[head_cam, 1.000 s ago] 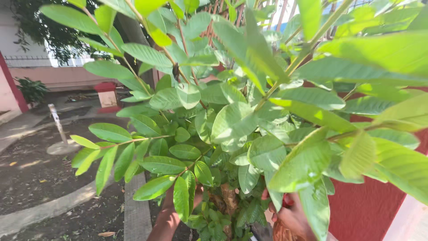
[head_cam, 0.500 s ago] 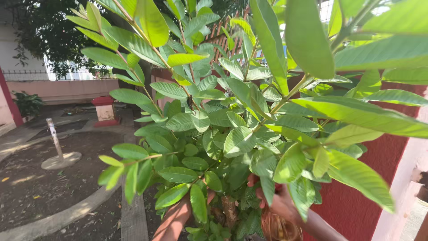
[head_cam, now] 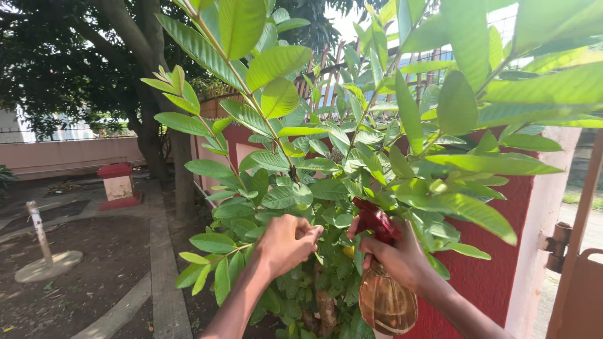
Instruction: The person sprays the leaves of a plant with a spray bottle and touches the leaves by hand.
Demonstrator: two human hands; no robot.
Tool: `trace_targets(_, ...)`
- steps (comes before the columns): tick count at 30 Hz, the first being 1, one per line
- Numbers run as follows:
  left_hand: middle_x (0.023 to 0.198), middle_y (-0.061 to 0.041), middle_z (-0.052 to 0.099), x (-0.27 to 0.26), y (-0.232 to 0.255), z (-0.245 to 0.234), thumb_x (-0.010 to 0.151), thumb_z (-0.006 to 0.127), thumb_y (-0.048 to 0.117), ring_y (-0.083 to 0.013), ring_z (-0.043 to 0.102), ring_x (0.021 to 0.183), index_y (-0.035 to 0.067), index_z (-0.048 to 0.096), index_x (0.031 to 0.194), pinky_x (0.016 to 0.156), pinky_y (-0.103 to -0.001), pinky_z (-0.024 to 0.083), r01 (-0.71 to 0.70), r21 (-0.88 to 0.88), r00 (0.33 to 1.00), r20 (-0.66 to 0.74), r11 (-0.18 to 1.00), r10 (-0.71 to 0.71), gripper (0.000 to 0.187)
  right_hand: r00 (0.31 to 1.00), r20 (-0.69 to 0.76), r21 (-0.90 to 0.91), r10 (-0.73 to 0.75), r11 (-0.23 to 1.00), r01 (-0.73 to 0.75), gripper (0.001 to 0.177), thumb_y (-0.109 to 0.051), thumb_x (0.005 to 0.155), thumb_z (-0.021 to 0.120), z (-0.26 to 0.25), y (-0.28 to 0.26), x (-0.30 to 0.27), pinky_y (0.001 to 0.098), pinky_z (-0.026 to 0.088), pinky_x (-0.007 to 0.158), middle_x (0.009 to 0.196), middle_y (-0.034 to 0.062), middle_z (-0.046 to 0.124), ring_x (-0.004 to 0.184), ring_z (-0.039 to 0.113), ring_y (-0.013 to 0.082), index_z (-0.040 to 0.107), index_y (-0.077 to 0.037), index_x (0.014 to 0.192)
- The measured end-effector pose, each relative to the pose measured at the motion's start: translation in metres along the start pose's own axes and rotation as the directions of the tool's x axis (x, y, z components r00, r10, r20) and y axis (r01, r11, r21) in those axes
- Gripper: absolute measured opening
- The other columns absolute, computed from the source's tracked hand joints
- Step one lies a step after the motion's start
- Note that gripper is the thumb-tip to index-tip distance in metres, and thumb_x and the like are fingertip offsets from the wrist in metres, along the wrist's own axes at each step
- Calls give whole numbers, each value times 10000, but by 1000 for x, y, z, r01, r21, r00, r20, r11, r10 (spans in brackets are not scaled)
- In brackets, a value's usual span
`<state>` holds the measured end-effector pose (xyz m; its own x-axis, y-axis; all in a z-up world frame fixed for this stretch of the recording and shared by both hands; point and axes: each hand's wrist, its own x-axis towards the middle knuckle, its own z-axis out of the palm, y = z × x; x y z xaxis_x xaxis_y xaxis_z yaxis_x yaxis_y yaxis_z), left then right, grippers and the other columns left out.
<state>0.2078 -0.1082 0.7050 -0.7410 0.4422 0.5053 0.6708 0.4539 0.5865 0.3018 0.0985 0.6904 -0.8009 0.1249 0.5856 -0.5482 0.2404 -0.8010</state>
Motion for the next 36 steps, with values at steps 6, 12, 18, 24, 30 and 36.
trace_targets(6,840,-101,783,-23,19,-40,869,680,460,-312,753,803,107,756,857,739,-426,557,52,84,959,-284,995,-26,362,1000,-23,-43,13,999,-14,675,82,819,593,5,-17,-11,295,532,528,999,72,732,570,631,154,575,-171,1444)
trace_targets(12,952,-128,747,-17,-3,-49,851,729,439,-324,720,909,65,688,972,784,-431,539,-103,136,880,-450,985,154,396,990,-100,4,96,995,-96,239,31,790,589,8,-23,-19,327,555,484,855,97,721,629,673,112,680,19,1011)
trace_targets(18,1147,-121,708,-5,-23,-21,856,749,437,-273,699,1038,85,631,1149,889,-418,543,115,88,978,-186,989,-97,472,959,-163,-170,230,951,-257,179,-15,782,609,18,-17,-42,316,526,488,750,103,673,507,637,180,724,14,917)
trace_targets(24,1118,-102,743,3,-29,9,829,752,411,-263,742,958,75,655,1151,861,-395,571,129,68,979,-166,989,-116,475,935,-245,-34,255,962,-271,180,-36,742,605,18,-1,-52,335,527,479,756,115,706,511,628,180,699,39,877)
trace_targets(30,1017,-96,775,15,-9,32,843,729,443,-233,778,823,59,700,1102,793,-381,597,107,-152,966,-216,983,-139,464,984,-169,119,51,992,-31,681,-23,626,649,10,58,-53,324,551,487,867,120,828,527,679,196,617,-125,1299)
trace_targets(36,977,-90,782,12,6,37,845,717,453,-229,770,832,60,718,1057,788,-382,596,138,-177,957,-228,974,-177,446,900,-263,-531,-347,831,165,544,-127,601,821,11,84,-39,303,577,743,893,110,793,759,803,165,764,-92,1141)
